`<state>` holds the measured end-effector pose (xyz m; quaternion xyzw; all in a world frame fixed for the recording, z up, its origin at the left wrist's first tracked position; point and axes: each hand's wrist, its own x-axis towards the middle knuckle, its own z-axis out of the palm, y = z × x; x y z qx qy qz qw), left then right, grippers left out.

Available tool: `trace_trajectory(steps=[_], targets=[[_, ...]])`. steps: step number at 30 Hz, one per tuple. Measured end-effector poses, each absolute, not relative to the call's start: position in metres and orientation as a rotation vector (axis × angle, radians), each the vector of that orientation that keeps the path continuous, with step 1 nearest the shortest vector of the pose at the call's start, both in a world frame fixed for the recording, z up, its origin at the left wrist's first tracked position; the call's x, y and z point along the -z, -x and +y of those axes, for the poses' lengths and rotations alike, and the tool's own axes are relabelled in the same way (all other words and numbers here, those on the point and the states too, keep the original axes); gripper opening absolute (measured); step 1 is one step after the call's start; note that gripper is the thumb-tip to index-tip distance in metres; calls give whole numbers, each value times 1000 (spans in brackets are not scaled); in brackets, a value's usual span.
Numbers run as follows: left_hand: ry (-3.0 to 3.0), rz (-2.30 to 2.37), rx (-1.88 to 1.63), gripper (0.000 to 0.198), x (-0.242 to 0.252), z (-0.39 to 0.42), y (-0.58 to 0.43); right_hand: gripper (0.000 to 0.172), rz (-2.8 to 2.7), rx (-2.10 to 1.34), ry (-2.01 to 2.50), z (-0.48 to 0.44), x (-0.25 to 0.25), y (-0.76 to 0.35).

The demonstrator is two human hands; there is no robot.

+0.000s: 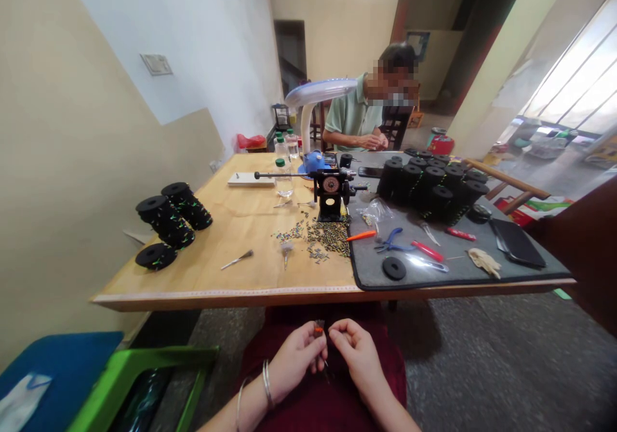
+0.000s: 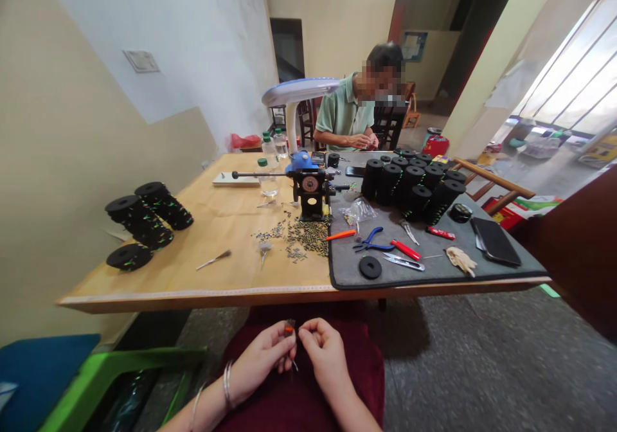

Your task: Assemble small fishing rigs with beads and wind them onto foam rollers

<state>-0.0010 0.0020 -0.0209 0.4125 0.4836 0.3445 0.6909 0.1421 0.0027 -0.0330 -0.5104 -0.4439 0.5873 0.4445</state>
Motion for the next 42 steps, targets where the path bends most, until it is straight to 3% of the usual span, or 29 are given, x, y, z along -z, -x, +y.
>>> trace_trajectory(steps=[11,22,42], targets=[[-1024,1106,-717,30,21,2,0,29,-962,-1526,1249,4,33,-144],[-1049,1093,-710,30,22,4,0,34,-733,-1703,1221,5,36,-143],[-1065,1095,-722,32,21,3,1,39,-643,-1712,1183,8,39,-145]])
